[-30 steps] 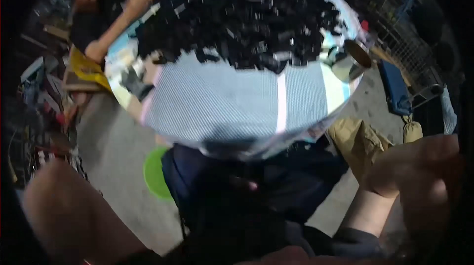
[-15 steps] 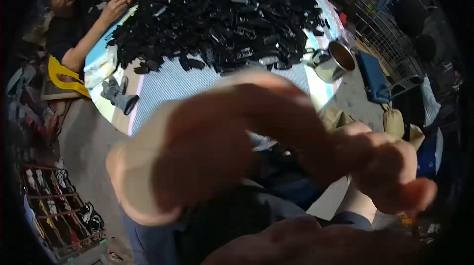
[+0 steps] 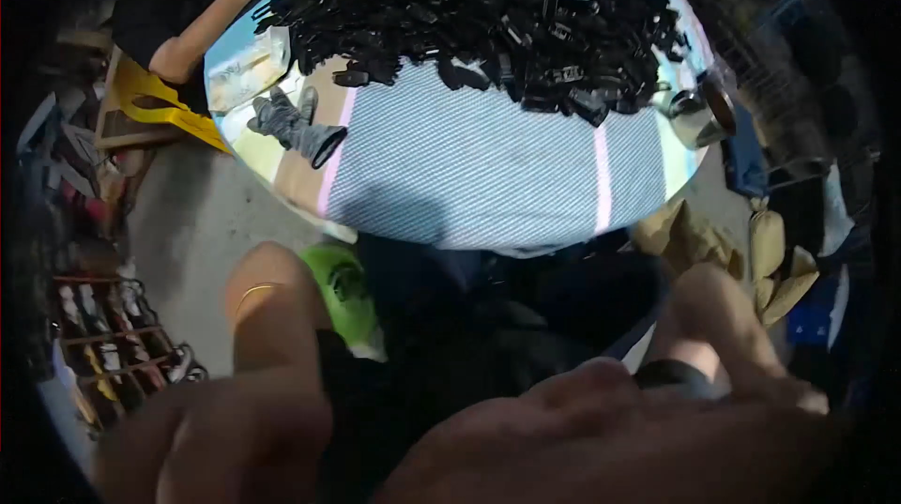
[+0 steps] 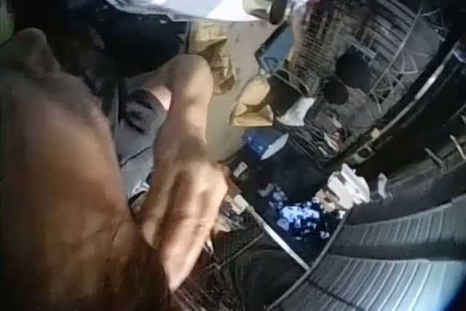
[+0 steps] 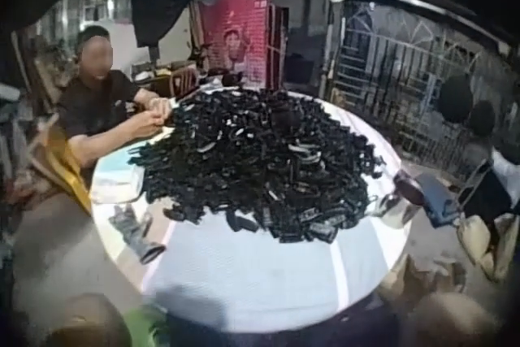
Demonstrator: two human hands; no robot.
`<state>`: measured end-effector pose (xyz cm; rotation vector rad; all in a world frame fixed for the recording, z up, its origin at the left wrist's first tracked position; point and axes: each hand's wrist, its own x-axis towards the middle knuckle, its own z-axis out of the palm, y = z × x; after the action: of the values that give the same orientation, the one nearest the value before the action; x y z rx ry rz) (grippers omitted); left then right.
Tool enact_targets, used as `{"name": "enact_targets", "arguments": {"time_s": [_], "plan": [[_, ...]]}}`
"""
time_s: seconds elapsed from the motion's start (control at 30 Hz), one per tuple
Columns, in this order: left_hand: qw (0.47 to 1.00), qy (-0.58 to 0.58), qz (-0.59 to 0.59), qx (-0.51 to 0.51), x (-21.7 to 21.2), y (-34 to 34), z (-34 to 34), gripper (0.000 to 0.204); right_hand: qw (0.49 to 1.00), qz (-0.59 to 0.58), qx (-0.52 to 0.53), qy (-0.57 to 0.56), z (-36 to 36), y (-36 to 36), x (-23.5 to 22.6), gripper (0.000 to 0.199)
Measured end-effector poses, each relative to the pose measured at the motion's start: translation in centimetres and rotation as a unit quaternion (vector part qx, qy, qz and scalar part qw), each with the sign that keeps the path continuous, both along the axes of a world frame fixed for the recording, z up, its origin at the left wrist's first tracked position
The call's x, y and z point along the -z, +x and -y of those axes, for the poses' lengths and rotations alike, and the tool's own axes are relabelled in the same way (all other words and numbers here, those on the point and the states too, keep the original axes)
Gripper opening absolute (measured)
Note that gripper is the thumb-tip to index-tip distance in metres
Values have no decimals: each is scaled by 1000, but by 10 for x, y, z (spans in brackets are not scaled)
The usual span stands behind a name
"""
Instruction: Assembling small black plastic components on a table.
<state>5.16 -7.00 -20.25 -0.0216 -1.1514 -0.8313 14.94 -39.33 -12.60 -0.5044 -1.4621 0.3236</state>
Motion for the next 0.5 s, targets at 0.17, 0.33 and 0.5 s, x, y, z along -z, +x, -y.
{"name": "enact_targets", "arguments": {"time_s": [0.17,0.33,0.5], "plan": [[999,37,24,-25,5,-7,-14,33,991,-83,4,102,44,33,41,34],[676,-28,249,-693,7,118,47,17,993,-42,55,96,48,8,44,30],[472,167,155,-851,0,130,62,19,995,-16,37,87,54,4,46,30]]}}
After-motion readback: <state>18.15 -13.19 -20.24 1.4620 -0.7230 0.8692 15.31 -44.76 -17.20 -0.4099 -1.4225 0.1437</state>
